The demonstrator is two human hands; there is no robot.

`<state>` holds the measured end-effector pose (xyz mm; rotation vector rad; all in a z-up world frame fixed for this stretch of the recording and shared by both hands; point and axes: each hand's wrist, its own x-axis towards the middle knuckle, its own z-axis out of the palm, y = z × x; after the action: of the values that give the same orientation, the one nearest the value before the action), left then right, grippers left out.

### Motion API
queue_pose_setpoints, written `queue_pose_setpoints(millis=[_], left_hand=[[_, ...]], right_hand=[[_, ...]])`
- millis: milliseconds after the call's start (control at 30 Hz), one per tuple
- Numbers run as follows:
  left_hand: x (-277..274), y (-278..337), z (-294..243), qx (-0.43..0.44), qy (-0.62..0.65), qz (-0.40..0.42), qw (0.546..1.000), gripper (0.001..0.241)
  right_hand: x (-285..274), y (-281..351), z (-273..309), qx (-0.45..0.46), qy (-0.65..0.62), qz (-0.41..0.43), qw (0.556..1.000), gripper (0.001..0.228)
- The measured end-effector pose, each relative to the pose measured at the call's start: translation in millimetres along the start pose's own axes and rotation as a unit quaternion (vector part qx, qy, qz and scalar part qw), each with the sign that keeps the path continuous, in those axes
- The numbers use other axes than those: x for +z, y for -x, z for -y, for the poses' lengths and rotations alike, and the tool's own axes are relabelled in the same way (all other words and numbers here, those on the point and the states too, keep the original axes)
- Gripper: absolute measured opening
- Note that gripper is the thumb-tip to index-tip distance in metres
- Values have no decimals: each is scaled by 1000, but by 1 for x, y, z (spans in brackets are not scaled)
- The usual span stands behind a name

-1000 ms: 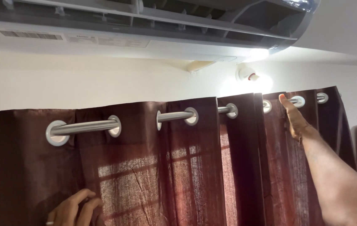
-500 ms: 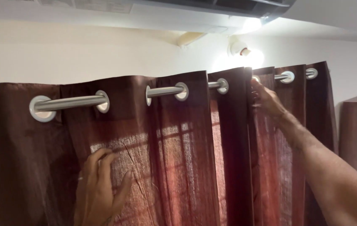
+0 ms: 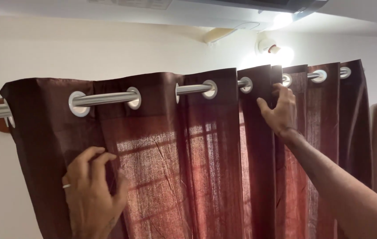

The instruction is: The person hangs a maroon curtain onto a silver curtain rod using the grommets. They adjust the fabric to ensure it is evenly distributed and properly aligned along the rod. The person also gathers and folds the curtain to the side to check the fit and appearance.

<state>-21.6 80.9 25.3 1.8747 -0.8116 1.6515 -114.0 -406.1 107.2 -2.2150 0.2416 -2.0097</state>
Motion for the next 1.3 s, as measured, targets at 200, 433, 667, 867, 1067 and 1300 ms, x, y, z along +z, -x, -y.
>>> queue_pose_setpoints(millis=[200, 433, 667, 867, 1067, 1300], left_hand=[[-7, 4, 9, -18, 4, -2, 1000, 35], [-11, 12, 12, 7, -19, -41, 999, 30], [-23, 11, 27, 12, 24, -20, 999, 30], [-36, 8, 28, 18, 27, -33, 999, 34], [-40, 6, 32, 12, 58, -45, 997, 39], [-49, 4, 38, -13, 42, -45, 998, 72]], right_hand=[[-4, -4, 39, 211, -201, 178, 940, 78], [12, -1, 43, 292, -291, 105, 905, 75], [10, 12, 82, 276, -425, 56, 861, 84], [14, 29, 118, 204, -481, 243, 817, 106], [21, 34, 156, 246, -426, 206, 846, 106], [16, 39, 193, 256, -460, 188, 829, 112]])
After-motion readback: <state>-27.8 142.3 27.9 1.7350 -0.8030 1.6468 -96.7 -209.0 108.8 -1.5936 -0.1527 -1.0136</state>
